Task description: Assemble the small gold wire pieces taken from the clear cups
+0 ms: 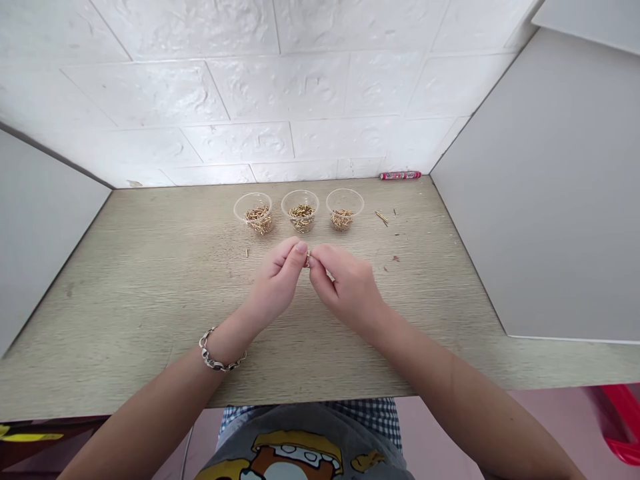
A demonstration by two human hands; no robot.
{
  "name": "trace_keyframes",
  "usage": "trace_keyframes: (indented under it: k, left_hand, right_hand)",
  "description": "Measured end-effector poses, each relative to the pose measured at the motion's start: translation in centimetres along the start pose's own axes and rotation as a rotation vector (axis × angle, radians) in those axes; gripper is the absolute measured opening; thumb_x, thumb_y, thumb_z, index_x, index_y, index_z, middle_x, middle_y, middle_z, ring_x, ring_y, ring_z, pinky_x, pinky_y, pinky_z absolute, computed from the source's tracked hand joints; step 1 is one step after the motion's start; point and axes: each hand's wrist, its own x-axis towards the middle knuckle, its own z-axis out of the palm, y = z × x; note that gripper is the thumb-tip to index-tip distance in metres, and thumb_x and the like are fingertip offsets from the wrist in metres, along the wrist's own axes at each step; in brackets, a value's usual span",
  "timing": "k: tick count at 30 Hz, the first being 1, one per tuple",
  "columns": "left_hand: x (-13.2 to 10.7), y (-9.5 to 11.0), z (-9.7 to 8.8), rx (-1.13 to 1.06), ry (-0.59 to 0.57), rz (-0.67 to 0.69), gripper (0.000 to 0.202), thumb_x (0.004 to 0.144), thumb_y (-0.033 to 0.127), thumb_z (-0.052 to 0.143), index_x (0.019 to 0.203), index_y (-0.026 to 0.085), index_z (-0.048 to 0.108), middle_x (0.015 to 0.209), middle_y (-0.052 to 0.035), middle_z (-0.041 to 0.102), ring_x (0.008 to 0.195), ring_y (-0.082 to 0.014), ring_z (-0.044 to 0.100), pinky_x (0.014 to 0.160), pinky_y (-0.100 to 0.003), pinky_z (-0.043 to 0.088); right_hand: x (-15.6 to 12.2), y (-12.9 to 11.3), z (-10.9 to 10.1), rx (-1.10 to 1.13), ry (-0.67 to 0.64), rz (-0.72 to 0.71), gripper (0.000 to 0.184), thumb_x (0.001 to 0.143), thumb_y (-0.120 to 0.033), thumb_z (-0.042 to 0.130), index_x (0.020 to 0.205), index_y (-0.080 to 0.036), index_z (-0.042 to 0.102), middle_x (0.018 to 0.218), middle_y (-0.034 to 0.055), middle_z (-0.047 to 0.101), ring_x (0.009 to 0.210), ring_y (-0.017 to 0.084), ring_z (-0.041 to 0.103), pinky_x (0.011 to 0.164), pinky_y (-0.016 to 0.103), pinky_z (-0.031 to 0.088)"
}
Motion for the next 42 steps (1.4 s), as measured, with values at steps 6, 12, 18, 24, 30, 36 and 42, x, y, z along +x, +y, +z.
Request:
trace_keyframes:
  k: [6, 12, 18, 24, 30, 36, 42]
  left_hand:
    - [0.0, 0.0, 0.0, 0.002, -0.009, -0.010, 0.032, 0.091, 0.031, 0.035, 0.062, 0.018, 0.033, 0.058, 0.0039, 0.035, 0.057, -0.0074, 0.038, 0.055, -0.020, 0.034]
    - [0.0, -0.1, -0.1, 0.018, -0.019, 0.001, 0.033, 0.091, 0.029, 0.034, 0.061, 0.018, 0.032, 0.056, 0.0041, 0.041, 0.055, -0.0067, 0.041, 0.053, -0.020, 0.034]
    - [0.0, -0.1, -0.3, 0.074, -0.054, -0.016, 0.034, 0.093, 0.031, 0.032, 0.061, 0.018, 0.035, 0.054, 0.0039, 0.047, 0.054, -0.0075, 0.043, 0.056, -0.022, 0.035]
    - [0.2, 0.2, -0.7, 0.109, -0.101, 0.010, 0.035, 0.093, 0.029, 0.032, 0.060, 0.017, 0.036, 0.050, 0.0046, 0.049, 0.054, -0.0072, 0.045, 0.059, -0.022, 0.036]
    - [0.5, 0.2, -1.3, 0.081, -0.194, -0.080, 0.034, 0.093, 0.032, 0.031, 0.062, 0.017, 0.039, 0.052, 0.0045, 0.053, 0.050, -0.0074, 0.051, 0.055, -0.022, 0.040]
    - [0.9, 0.5, -2.1, 0.248, -0.264, -0.087, 0.034, 0.092, 0.031, 0.031, 0.063, 0.017, 0.041, 0.062, 0.0024, 0.059, 0.062, -0.0095, 0.052, 0.063, -0.024, 0.039]
    - [1.1, 0.3, -2.6, 0.280, -0.293, -0.116, 0.033, 0.091, 0.032, 0.032, 0.064, 0.016, 0.041, 0.063, 0.0030, 0.055, 0.063, -0.0098, 0.047, 0.063, -0.024, 0.036]
  right_hand:
    - [0.0, 0.0, 0.1, 0.002, 0.011, -0.003, 0.018, 0.085, -0.014, 0.043, 0.069, -0.019, 0.050, 0.061, -0.0021, 0.055, 0.054, 0.008, 0.046, 0.053, 0.020, 0.035]
    - [0.0, -0.3, 0.0, 0.163, -0.044, 0.148, 0.020, 0.085, -0.016, 0.043, 0.067, -0.017, 0.051, 0.062, -0.0013, 0.057, 0.056, 0.008, 0.050, 0.054, 0.020, 0.037]
    - [0.2, -0.4, -0.1, 0.441, -0.139, 0.382, 0.019, 0.087, -0.021, 0.043, 0.072, -0.017, 0.054, 0.061, -0.0024, 0.057, 0.058, 0.008, 0.053, 0.058, 0.021, 0.042]
    - [0.5, -0.2, -0.1, 0.780, -0.220, 0.557, 0.020, 0.086, -0.024, 0.044, 0.069, -0.017, 0.053, 0.058, -0.0037, 0.054, 0.053, 0.008, 0.052, 0.056, 0.023, 0.044]
    - [0.9, 0.0, 0.2, 1.169, -0.272, 0.843, 0.015, 0.080, -0.027, 0.052, 0.069, -0.017, 0.055, 0.052, -0.0036, 0.055, 0.047, 0.008, 0.052, 0.044, 0.019, 0.041]
    - [1.1, 0.2, 0.0, 1.372, -0.356, 1.003, 0.018, 0.079, -0.026, 0.055, 0.063, -0.017, 0.054, 0.047, -0.0059, 0.054, 0.036, 0.003, 0.044, 0.061, 0.023, 0.053]
    - [0.8, 0.6, 0.1, 1.475, -0.403, 1.074, 0.018, 0.079, -0.026, 0.056, 0.064, -0.016, 0.055, 0.046, -0.0075, 0.052, 0.035, 0.002, 0.041, 0.062, 0.022, 0.053]
